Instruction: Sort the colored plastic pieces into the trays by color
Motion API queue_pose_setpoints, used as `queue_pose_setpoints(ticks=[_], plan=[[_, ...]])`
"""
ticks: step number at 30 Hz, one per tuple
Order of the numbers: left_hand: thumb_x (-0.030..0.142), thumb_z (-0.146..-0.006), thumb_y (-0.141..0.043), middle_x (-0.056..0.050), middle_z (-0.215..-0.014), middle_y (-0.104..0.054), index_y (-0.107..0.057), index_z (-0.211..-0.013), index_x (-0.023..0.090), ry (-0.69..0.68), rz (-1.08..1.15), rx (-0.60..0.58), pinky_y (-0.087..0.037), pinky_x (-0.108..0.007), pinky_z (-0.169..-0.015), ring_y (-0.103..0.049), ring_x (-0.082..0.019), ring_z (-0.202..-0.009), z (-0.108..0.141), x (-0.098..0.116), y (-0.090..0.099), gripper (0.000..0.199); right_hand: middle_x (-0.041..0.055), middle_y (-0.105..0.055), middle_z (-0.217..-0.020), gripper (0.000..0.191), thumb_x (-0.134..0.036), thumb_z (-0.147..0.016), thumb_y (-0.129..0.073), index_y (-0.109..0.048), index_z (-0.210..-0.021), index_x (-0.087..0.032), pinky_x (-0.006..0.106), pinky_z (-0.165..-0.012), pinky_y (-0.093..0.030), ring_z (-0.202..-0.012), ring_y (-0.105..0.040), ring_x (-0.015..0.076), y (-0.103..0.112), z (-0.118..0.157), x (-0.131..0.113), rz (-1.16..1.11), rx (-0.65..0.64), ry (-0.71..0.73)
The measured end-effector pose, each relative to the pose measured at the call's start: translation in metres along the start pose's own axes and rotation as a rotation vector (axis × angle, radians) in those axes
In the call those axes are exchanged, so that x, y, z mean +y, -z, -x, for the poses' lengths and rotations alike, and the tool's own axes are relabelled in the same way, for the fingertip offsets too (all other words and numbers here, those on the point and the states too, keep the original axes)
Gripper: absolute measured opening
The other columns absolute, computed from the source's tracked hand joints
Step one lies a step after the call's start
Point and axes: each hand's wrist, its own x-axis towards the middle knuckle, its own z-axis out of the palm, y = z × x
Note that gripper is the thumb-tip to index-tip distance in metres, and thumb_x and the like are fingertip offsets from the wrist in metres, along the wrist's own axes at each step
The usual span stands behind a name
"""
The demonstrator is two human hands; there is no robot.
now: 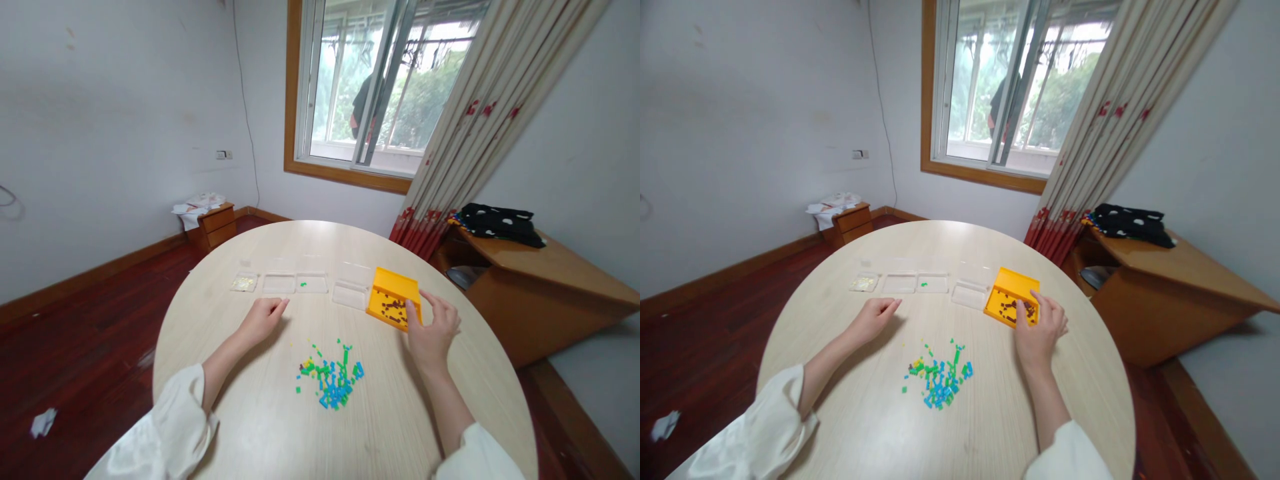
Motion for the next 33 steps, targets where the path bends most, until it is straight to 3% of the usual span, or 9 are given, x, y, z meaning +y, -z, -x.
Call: queue_pose_setpoints(ticks=[6,9,12,15,23,28,33], plan=[[0.045,-0.078,-0.041,0.004,-0.050,-0.038,-0.040,-0.051,0.020,0.019,0.057,0.261,-0.031,-0.024,-0.054,-0.038,-0.012,-0.053,-0.012,-0.012,0.015,0.037,0.0089,-0.054,-0.094,0.022,-0.036,-0.084,-0.051,-0.060,-0.095,-0.019,0.044,-0.085,-0.036,-0.094,-0.049,0.0259,-0.005,0.018,-0.026,-0.187,-0.132,0.158],[0.042,-0.075,-0.047,0.003,-0.052,-0.045,-0.051,-0.059,0.018,0.124,0.175,0.406,-0.035,-0.024,-0.054,-0.043,-0.012,-0.053,-0.022,-0.027,0.029,0.029,0.0075,-0.055,-0.092,0.012,-0.025,-0.085,-0.052,-0.062,-0.089,-0.020,0.042,-0.083,-0.039,-0.090,-0.052,0.0229,-0.005,0.040,-0.054,-0.323,-0.371,0.279],[0.036,-0.068,-0.056,0.002,-0.057,-0.053,-0.057,-0.073,0.016,0.271,0.317,0.578,-0.037,-0.023,-0.053,-0.048,-0.012,-0.053,-0.031,-0.045,0.042,0.020,0.0065,-0.057,-0.092,0.014,-0.016,-0.083,-0.052,-0.064,-0.085,-0.022,0.041,-0.082,-0.038,-0.090,-0.052,0.0221,-0.002,0.062,-0.082,-0.401,-0.633,0.411],[0.033,-0.066,-0.059,-0.001,-0.064,-0.059,-0.060,-0.074,0.013,0.292,0.298,0.677,-0.039,-0.023,-0.055,-0.052,-0.013,-0.058,-0.037,-0.062,0.052,0.021,0.0068,-0.058,-0.097,0.014,-0.013,-0.080,-0.057,-0.065,-0.086,-0.022,0.042,-0.083,-0.038,-0.095,-0.052,0.0225,0.001,0.076,-0.098,-0.439,-0.826,0.490],[0.028,-0.072,-0.053,-0.009,-0.079,-0.066,-0.070,-0.086,0.010,0.175,-0.162,0.623,-0.042,-0.030,-0.068,-0.053,-0.017,-0.065,-0.043,-0.080,0.057,0.029,0.0071,-0.058,-0.098,0.008,-0.012,-0.078,-0.062,-0.066,-0.079,-0.019,0.041,-0.084,-0.038,-0.098,-0.052,0.0219,0.000,0.086,-0.103,-0.393,-0.977,0.590],[0.026,-0.072,-0.054,-0.007,-0.080,-0.061,-0.068,-0.101,0.010,0.176,-0.232,0.616,-0.044,-0.033,-0.076,-0.055,-0.020,-0.071,-0.045,-0.083,0.055,0.037,0.0050,-0.058,-0.096,0.006,-0.015,-0.076,-0.066,-0.065,-0.079,-0.020,0.039,-0.084,-0.037,-0.097,-0.052,0.0204,0.001,0.088,-0.103,-0.389,-1.005,0.589],[0.032,-0.067,-0.063,-0.003,-0.078,-0.053,-0.051,-0.129,0.010,0.141,-0.216,0.657,-0.044,-0.033,-0.078,-0.053,-0.019,-0.073,-0.044,-0.080,0.054,0.067,0.0046,-0.058,-0.094,0.007,-0.014,-0.075,-0.067,-0.065,-0.079,-0.019,0.039,-0.083,-0.036,-0.095,-0.052,0.0202,-0.001,0.091,-0.102,-0.400,-1.000,0.594]])
